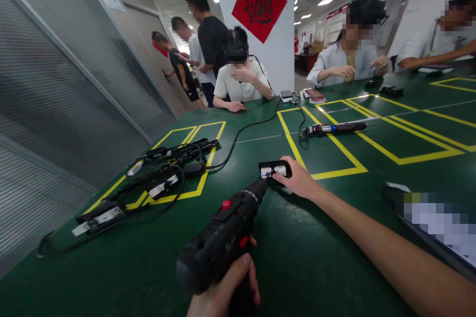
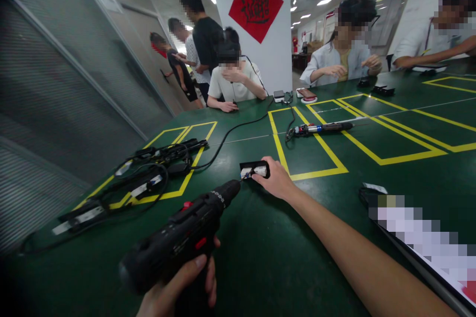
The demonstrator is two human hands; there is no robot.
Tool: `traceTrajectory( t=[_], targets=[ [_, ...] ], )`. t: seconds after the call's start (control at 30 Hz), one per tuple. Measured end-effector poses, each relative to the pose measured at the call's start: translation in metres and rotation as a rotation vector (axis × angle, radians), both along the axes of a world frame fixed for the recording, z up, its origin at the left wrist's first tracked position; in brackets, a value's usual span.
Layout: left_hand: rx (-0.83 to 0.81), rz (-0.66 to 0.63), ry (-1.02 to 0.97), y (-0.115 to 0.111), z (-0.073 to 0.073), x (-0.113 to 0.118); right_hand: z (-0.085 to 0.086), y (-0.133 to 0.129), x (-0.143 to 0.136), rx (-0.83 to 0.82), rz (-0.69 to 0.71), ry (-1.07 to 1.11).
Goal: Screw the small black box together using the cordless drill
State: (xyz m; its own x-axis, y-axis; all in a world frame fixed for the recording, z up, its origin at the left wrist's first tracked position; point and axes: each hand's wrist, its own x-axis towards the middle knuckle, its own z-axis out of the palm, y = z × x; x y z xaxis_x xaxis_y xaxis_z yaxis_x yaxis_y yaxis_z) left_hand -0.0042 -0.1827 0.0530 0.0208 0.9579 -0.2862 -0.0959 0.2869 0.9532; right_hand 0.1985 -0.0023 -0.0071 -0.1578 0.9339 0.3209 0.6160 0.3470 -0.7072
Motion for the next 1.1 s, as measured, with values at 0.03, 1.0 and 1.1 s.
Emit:
traceTrajectory(
  t=[0.03,1.0,1.1],
  targets=[
    [0.003,0.004,0.007,0.0,0.0003,0.0002,0.0012,-0.0004,-0.0001,-0.002,0.005,0.001],
    [-0.026,-0.008,0.027,0.0004,0.0062,0.0008,0.0011,0.0004,0.0007,0.009,0.012,0.002],
    [-0.012,-0.005,0.017,0.0011,0.0053,0.0004,0.0003,0.0008,0.0008,0.016,0.012,0.005]
  ],
)
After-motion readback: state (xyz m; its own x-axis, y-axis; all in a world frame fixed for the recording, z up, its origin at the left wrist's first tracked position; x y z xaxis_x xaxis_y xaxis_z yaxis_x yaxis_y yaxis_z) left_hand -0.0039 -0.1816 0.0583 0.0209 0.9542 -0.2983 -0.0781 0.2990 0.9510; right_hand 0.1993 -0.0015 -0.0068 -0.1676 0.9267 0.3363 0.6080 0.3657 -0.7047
